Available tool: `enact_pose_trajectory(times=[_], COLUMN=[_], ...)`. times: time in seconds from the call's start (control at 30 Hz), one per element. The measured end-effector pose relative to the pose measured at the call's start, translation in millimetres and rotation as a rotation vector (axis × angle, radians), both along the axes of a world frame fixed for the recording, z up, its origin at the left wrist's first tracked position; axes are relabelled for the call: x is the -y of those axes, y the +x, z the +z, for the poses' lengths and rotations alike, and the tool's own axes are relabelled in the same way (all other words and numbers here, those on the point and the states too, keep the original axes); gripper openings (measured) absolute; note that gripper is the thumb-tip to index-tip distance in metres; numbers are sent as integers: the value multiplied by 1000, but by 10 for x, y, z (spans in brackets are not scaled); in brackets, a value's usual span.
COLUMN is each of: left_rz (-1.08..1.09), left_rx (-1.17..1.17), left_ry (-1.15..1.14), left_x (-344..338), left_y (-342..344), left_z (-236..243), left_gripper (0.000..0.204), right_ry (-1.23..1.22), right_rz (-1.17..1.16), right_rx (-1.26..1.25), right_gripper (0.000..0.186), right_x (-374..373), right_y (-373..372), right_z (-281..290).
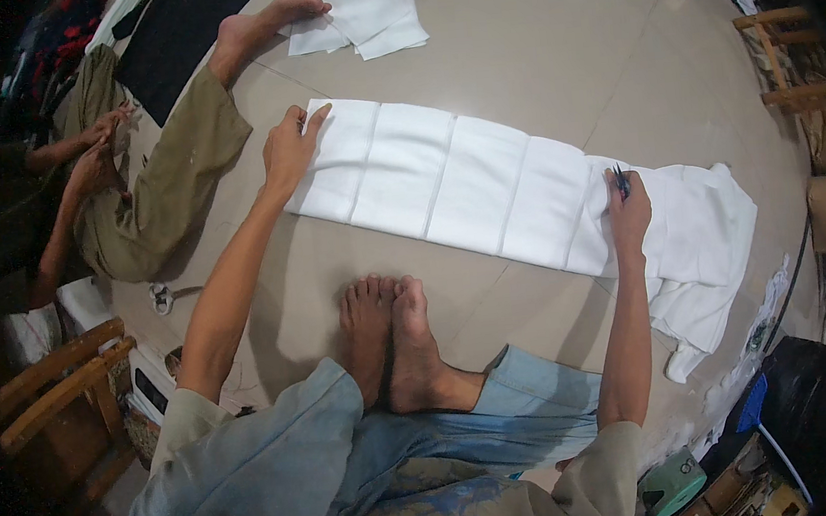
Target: The person sits on the floor and uses a red utility knife to cut a large white fabric sheet into rectangular strips. They repeatedly fold the fabric, align the edges, and slice through the layers to create uniform pieces.
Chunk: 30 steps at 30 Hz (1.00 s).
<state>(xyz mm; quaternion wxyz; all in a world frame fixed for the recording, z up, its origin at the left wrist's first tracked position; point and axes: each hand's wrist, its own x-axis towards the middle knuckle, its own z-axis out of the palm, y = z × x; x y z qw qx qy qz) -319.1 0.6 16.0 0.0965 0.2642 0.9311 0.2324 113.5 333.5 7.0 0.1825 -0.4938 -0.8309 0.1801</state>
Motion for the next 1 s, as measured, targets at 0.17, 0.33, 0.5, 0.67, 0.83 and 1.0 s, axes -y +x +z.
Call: enact_pose_trajectory(times=[0.17, 0.33, 0.5, 0.67, 0.83, 1.0], left_rz=[42, 227, 197, 184, 135, 39], left_rx=[38, 260, 148, 116, 80, -60], left_ry=[162, 489, 139, 233, 83, -120], left_x=[226, 412, 482, 541, 433, 310], left_y=[227, 232, 224, 299, 168, 49], left_z=[244, 250, 61, 50, 97, 8], left_gripper=[41, 32, 38, 34, 33, 38], right_ry=[-202, -228, -243, -60, -14, 82], right_rz=[-35, 122, 158, 160, 112, 125], right_rx=[-179, -179, -2, 87, 165, 186], right_gripper=[29, 29, 31, 30, 30, 28], right_x=[-20, -210, -286, -273, -290, -363], right_y=[-13, -22, -82, -64, -64, -79], right_z=[125, 256, 146, 71, 13, -128])
